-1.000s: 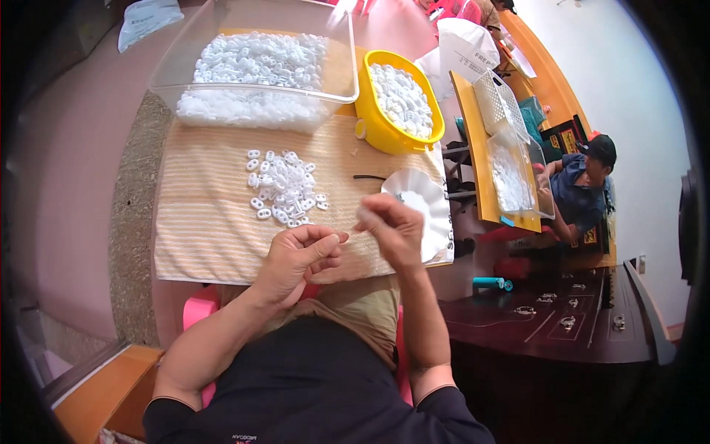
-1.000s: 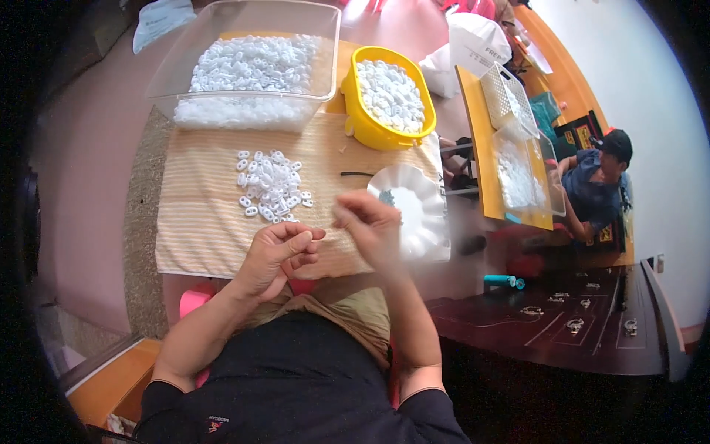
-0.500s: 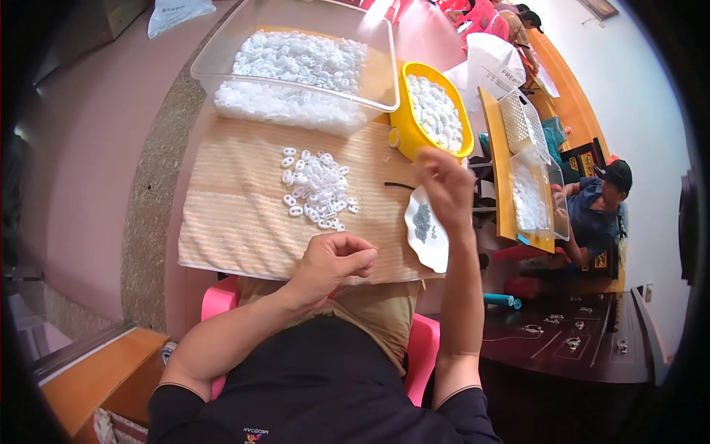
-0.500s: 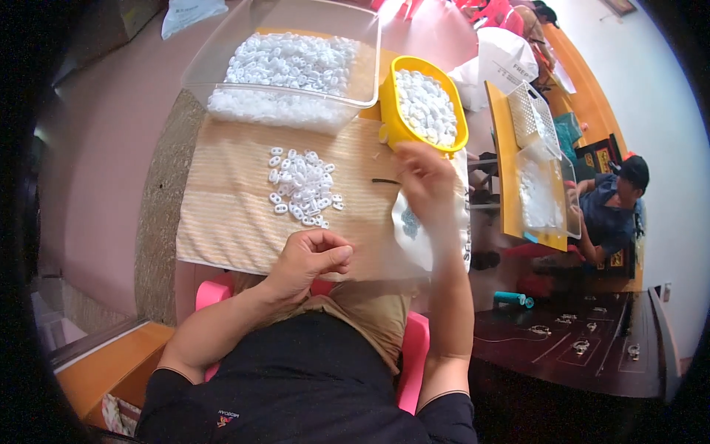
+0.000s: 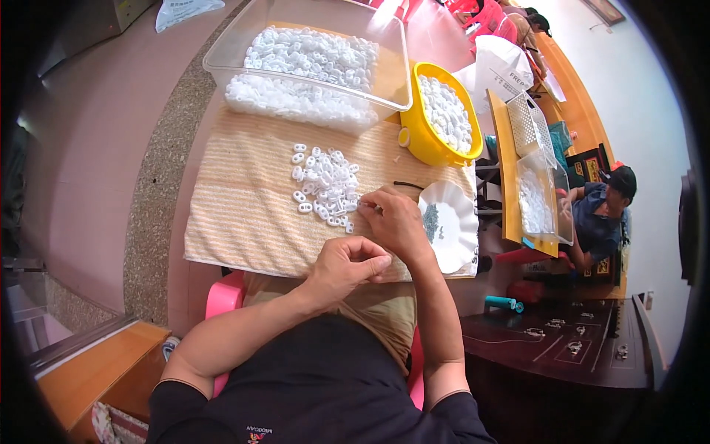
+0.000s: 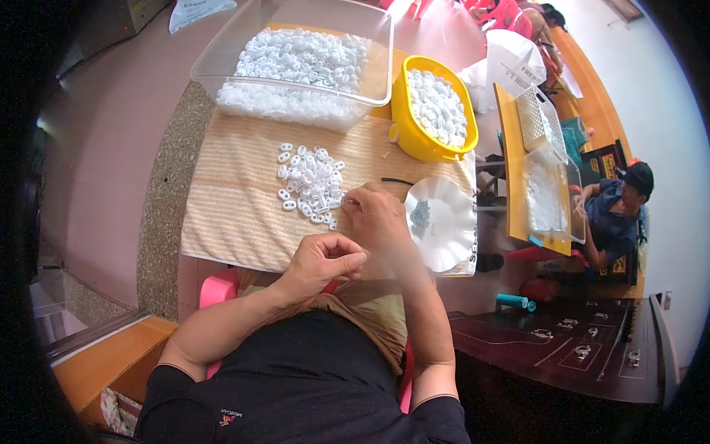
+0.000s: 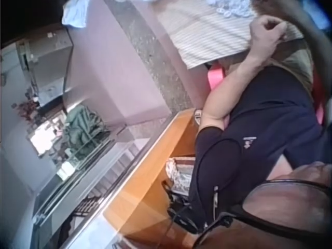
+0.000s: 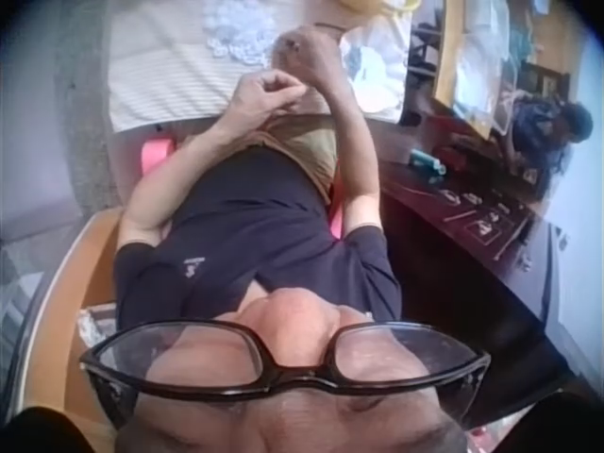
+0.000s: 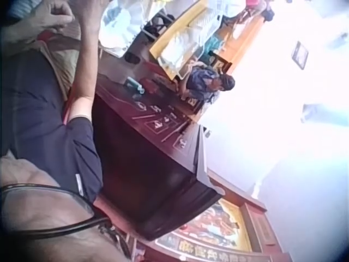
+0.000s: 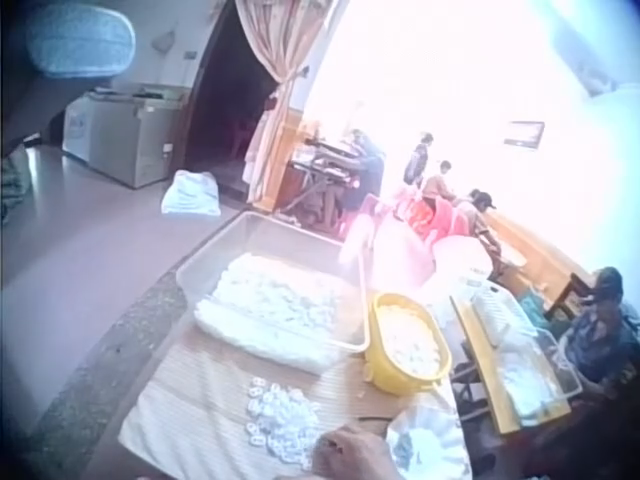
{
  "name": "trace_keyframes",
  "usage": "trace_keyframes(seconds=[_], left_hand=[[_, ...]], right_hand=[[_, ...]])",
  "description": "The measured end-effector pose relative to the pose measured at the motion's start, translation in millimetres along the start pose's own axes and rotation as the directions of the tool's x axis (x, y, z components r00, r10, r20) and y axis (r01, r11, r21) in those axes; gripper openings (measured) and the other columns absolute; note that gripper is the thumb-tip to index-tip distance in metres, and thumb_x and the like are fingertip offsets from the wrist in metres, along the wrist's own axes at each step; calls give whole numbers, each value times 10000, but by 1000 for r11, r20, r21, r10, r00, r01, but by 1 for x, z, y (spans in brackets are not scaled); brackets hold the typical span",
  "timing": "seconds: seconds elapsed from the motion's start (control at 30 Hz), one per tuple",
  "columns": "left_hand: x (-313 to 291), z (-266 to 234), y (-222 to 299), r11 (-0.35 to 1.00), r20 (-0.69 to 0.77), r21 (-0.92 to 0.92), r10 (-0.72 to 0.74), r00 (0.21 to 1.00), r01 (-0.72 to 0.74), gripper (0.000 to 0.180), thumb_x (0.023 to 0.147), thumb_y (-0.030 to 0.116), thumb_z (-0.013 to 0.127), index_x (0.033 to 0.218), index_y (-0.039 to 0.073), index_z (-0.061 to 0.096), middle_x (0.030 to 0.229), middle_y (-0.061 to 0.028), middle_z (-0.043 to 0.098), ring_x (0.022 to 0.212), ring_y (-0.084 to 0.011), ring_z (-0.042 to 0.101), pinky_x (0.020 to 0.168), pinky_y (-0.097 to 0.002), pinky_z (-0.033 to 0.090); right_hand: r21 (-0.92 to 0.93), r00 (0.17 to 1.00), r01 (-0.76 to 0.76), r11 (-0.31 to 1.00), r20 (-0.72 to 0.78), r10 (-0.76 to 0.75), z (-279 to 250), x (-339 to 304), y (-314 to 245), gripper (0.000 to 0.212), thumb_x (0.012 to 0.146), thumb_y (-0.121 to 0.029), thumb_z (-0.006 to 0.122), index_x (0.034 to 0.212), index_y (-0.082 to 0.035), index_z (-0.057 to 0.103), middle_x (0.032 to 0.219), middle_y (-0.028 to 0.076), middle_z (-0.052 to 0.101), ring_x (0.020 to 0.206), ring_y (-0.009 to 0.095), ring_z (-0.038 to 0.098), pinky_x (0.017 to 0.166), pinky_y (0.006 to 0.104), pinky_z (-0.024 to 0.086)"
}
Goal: Assembling small white plastic components by threading them onto a cord or wire.
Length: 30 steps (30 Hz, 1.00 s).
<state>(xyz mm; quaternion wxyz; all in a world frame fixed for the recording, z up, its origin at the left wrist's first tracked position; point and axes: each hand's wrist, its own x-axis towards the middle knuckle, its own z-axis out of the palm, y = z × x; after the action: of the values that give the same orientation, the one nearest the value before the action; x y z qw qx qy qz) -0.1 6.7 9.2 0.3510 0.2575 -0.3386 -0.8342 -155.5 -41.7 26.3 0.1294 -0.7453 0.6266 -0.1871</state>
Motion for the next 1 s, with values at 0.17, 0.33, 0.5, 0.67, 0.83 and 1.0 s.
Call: trace_keyframes(seconds=[0.17, 0.33, 0.5, 0.67, 0.83, 1.0], left_hand=[[1, 0, 0, 1000, -19, -6, -6, 1000, 6, 129, 869, 102, 668, 948, 0, 654, 821, -29, 652, 707, -70, 604, 654, -211, 520], [0, 1, 1, 995, -67, -82, -61, 996, 56, 119, 868, 91, 663, 947, 4, 645, 850, -43, 650, 710, -88, 614, 656, -220, 533], [0, 0, 3, 994, -87, -80, -79, 993, 72, 107, 870, 89, 660, 942, 11, 644, 818, -35, 642, 697, -88, 611, 648, -218, 531], [3, -1, -1, 996, -181, -93, -19, 983, 2, 100, 870, 92, 659, 936, 21, 633, 788, -27, 632, 682, -88, 607, 636, -216, 526], [5, -1, 9, 968, -315, -220, 45, 948, -119, 158, 886, 104, 643, 1010, 28, 581, 841, -35, 626, 715, -92, 603, 653, -226, 522], [4, -3, 5, 959, -198, -275, 6, 980, -62, 142, 918, 140, 605, 1002, 27, 585, 860, -51, 634, 744, -112, 616, 693, -235, 527]], right_hand=[[4, 998, 40, 999, -42, -40, 4, -2, -1, 112, 783, -125, 675, 867, -52, 684, 877, 106, 646, 802, 308, 635, 708, 374, 502], [13, 996, 72, 997, -62, -71, 3, -3, 1, 93, 777, -106, 678, 845, -44, 670, 888, 103, 644, 804, 303, 635, 708, 366, 503], [27, 998, 60, 998, -32, -59, 1, -3, 2, 98, 767, -101, 679, 829, -39, 637, 853, 118, 640, 780, 317, 622, 691, 372, 493], [270, 1000, -1, 963, 5, -1, 2, -12, 9, 133, 770, -76, 705, 866, -19, 633, 732, 76, 626, 687, 192, 624, 610, 328, 481], [820, 973, -221, 527, 151, 173, -9, -32, 1, 95, 830, -6, 679, 910, 22, 636, 752, 15, 628, 697, 83, 605, 601, 228, 511], [865, 988, -154, 477, 130, 83, -10, -47, -1, 119, 839, 29, 655, 954, 51, 637, 883, 71, 634, 740, 105, 608, 646, 225, 521]])
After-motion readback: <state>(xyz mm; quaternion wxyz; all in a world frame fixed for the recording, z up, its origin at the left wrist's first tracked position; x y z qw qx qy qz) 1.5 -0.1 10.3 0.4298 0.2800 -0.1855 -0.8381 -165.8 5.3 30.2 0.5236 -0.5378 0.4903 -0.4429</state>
